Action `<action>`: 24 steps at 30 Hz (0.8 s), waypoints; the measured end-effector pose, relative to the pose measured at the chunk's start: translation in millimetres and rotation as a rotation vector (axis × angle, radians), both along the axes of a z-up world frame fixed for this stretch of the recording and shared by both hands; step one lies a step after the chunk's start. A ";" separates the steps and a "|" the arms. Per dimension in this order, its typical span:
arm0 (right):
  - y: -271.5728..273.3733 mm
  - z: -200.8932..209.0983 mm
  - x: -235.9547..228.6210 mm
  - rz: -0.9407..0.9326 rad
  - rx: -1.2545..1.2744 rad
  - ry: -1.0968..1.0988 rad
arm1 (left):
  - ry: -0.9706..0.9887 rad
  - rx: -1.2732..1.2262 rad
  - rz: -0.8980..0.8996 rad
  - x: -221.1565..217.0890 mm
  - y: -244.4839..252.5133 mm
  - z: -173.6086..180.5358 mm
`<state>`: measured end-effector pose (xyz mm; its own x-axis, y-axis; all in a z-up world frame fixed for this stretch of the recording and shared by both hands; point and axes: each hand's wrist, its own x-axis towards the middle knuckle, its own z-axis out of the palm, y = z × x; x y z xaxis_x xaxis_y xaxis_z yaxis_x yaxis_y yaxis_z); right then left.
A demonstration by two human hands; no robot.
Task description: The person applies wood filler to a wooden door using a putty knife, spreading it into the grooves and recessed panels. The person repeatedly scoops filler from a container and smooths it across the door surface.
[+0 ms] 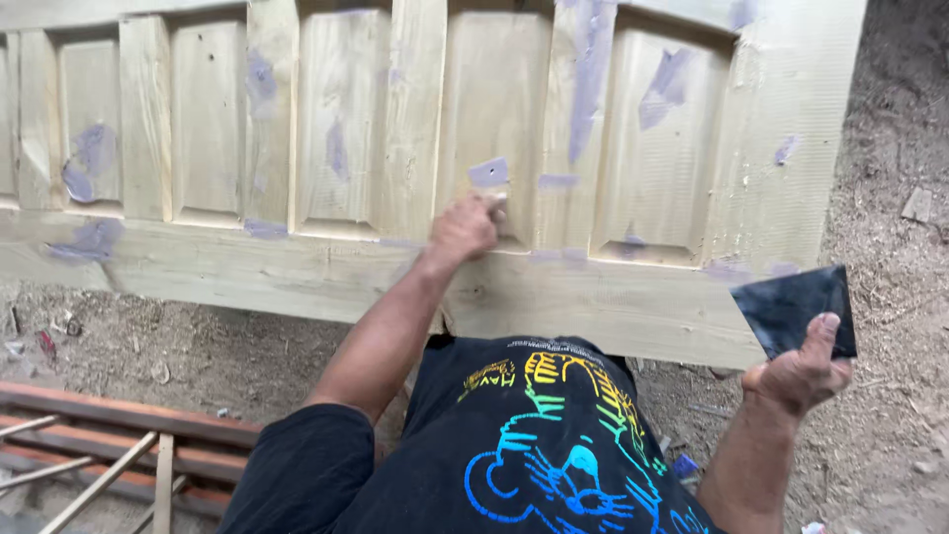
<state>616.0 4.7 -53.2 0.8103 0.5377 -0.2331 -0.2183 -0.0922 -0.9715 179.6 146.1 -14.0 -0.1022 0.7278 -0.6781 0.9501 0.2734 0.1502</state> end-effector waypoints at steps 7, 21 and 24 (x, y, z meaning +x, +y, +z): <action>-28.4 15.2 13.6 0.042 0.054 0.100 | 0.033 0.135 0.424 -2.6 62.2 -15.7; -68.6 -22.6 59.2 0.181 0.097 0.084 | 0.062 0.172 0.000 6.8 16.7 12.0; -78.5 -33.1 60.5 0.195 0.089 0.097 | 0.155 0.353 -0.021 -3.0 25.6 -2.5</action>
